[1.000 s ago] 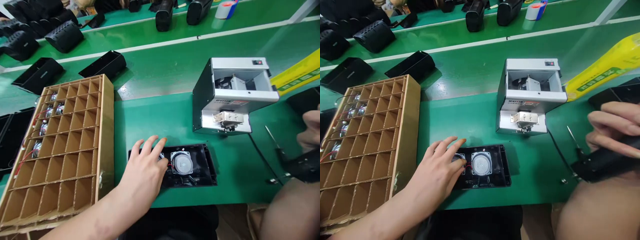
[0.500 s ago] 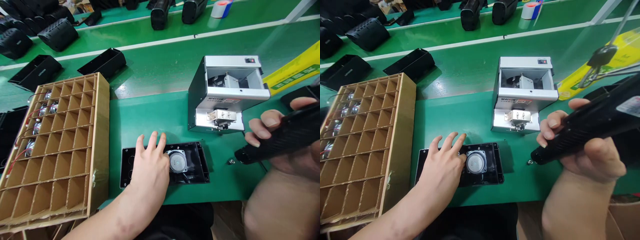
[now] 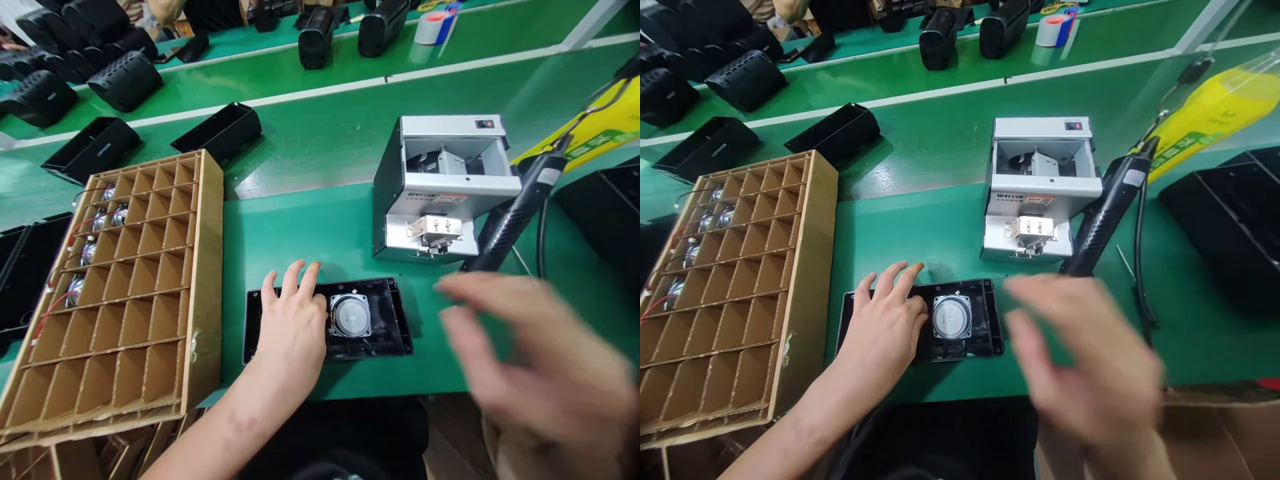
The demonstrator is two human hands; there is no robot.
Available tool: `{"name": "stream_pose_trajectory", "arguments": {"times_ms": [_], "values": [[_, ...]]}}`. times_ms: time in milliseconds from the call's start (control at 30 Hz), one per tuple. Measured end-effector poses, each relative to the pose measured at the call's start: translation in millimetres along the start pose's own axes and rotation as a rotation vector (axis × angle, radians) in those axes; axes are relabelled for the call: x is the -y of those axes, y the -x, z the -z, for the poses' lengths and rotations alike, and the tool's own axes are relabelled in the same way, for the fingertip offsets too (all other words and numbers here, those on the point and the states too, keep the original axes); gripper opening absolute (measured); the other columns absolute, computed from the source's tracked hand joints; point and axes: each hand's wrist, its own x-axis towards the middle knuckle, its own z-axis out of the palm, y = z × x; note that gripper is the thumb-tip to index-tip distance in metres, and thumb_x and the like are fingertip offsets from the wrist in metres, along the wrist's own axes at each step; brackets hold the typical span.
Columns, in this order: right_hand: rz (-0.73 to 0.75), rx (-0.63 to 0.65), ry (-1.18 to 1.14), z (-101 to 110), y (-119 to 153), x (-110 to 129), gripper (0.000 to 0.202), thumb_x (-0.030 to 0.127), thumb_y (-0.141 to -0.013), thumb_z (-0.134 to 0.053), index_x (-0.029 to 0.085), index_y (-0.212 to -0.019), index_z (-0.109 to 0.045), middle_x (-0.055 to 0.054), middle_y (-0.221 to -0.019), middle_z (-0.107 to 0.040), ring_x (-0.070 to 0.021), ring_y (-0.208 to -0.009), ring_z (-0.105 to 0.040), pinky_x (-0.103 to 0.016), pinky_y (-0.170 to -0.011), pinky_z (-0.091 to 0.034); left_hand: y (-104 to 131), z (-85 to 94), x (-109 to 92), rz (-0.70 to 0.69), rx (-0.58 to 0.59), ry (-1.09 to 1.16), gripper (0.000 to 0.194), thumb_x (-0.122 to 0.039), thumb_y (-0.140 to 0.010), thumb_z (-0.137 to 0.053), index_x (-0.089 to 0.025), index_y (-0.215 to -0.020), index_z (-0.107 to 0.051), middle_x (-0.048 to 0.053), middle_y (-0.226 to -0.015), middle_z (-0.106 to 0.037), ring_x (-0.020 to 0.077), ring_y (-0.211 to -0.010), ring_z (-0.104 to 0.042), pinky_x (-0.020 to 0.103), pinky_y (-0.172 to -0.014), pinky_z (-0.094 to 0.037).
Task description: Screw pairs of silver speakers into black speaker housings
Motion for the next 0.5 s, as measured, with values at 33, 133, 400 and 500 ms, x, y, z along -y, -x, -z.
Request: {"name": "stream_pose_trajectory", "arguments": {"times_ms": [33, 133, 400, 500], "values": [[0.16, 0.199, -0.008, -7, -1, 14, 0.034, 0.018, -0.096, -0.062, 0.028, -0.129, -0.063, -0.004, -0.12, -0.069, -0.0204, -0.104, -0.067, -0.036, -0.09, -0.057, 0, 1.7, 0, -0.009, 0.011, -0.007, 0.019, -0.01, -0.085, -0.058, -0.017, -0.083, -0.076, 0.018, -0.15, -0.056, 0.042, -0.141, -0.048, 0.071, -0.106, -0.044], [0.39, 0.492, 0.172, -29, -11, 39, 0.023, 0.025, -0.096, -0.064, 0.018, -0.118, -0.069, -0.005, -0.119, -0.071, -0.0254, -0.1, -0.068, -0.041, -0.079, -0.06, -3, 7.9, 0, -0.029, 0.048, -0.024, 0.021, -0.006, -0.081, -0.058, -0.015, -0.087, -0.077, 0.02, -0.148, -0.057, 0.0422, -0.141, -0.048, 0.071, -0.109, -0.043], [0.407, 0.747, 0.357, -43, -39, 48, 0.016, 0.017, -0.078, -0.08, 0.016, -0.091, -0.072, -0.006, -0.079, -0.069, -0.0257, -0.069, -0.069, -0.037, -0.054, -0.05, -7, 12.4, -3, -0.048, 0.073, -0.07, 0.022, -0.01, -0.08, -0.059, -0.017, -0.084, -0.079, 0.018, -0.148, -0.058, 0.0437, -0.142, -0.047, 0.074, -0.11, -0.04], [0.396, 0.765, 0.314, -26, -43, 42, 0.018, 0.023, -0.084, -0.071, 0.02, -0.101, -0.071, -0.003, -0.088, -0.072, -0.024, -0.073, -0.071, -0.037, -0.059, -0.053, -7, 10.3, -3, -0.015, 0.078, -0.056, 0.023, -0.012, -0.08, -0.059, -0.018, -0.087, -0.08, 0.015, -0.15, -0.057, 0.042, -0.143, -0.046, 0.073, -0.112, -0.038]]}}
